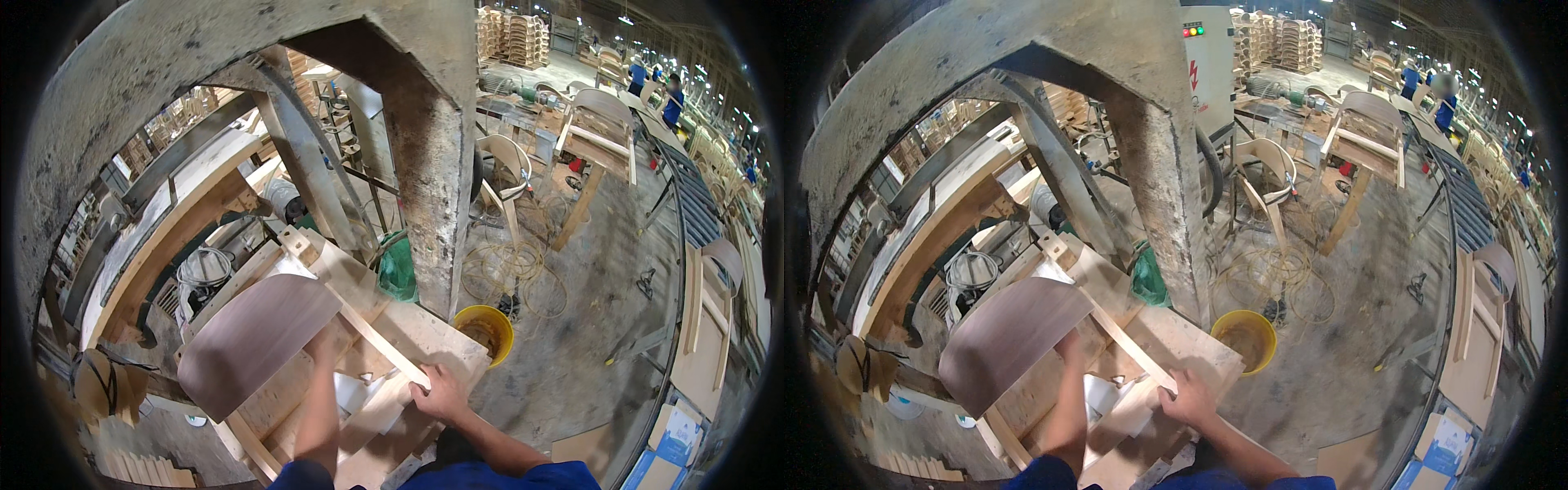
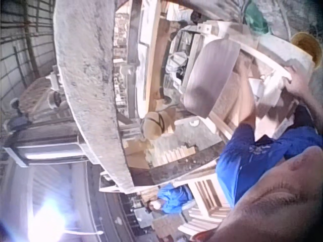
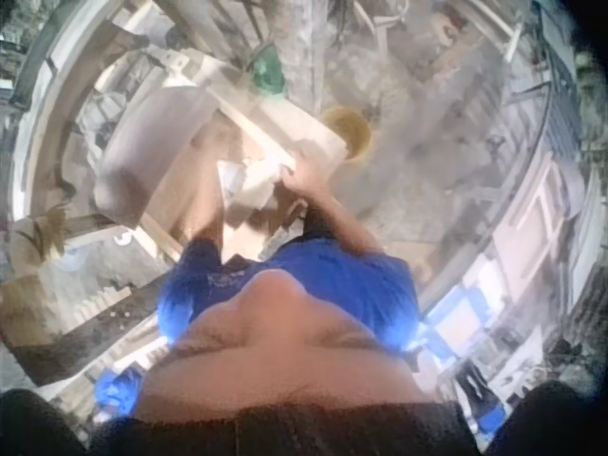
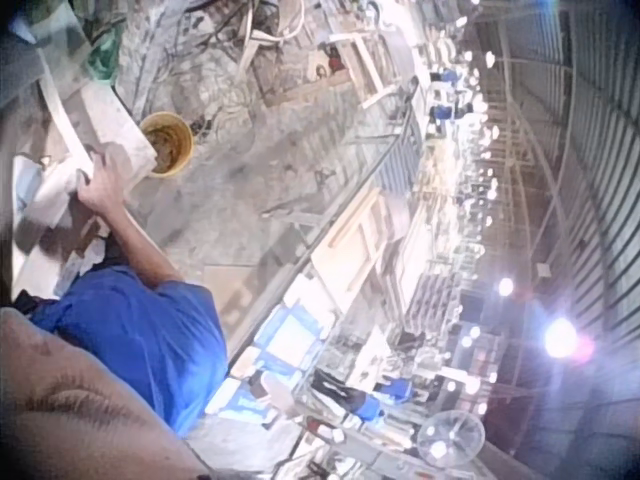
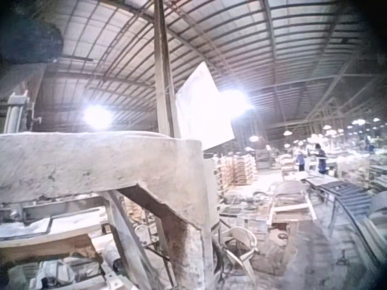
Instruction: The person assembles wooden chair frames by attaching curved backrest pieces to the frame, then moves the assembled units to a conveyor belt. The person repeats this process for multiple chairs in a factory setting.
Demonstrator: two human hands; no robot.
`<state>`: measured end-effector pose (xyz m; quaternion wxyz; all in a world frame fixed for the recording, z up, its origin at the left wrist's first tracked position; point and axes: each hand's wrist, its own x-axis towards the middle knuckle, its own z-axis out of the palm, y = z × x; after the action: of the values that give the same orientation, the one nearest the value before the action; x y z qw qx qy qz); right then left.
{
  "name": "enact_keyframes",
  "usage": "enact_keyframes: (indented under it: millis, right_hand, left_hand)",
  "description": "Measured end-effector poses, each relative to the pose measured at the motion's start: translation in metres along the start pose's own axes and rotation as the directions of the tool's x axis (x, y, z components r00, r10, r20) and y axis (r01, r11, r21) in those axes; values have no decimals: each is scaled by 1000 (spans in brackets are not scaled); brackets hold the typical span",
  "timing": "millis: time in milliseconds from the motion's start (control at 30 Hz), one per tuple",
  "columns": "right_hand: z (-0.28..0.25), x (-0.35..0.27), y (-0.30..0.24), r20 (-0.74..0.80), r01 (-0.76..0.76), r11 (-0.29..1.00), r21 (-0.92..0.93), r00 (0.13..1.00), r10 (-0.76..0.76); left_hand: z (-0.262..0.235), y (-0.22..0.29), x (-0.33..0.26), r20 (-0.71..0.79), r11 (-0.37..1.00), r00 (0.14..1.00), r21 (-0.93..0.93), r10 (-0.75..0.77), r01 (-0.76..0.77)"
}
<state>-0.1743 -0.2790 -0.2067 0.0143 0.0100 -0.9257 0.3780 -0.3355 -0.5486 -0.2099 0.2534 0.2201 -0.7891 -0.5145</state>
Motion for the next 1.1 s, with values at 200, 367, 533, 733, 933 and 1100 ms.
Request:
enact_keyframes:
  millis: [200,367,533,733,933,1100]
  right_hand:
    - [-7,-2,10,-14,-52,998,-37,999,52]
    - [-2,-11,-18,82,5,1000,25,997,-7]
    - [-2,-10,2,-19,-14,999,51,1000,15]
    - [-17,-26,39,73,-118,990,71,991,113]
    - [-57,-88,78,460,-168,986,15,876,143]
    - [-69,-94,101,496,-103,992,-68,859,123]
  left_hand:
    - [74,84,-69,203,962,940,-64,274,-266]
    - [58,92,-27,376,822,853,301,363,-483]
    - [-8,66,-90,271,922,900,88,343,-377]
    - [-222,-11,-159,-111,976,992,214,62,-37]
    - [-251,-37,-182,-241,868,951,410,-193,280]
    - [-193,-29,-178,-92,886,979,416,-184,206]
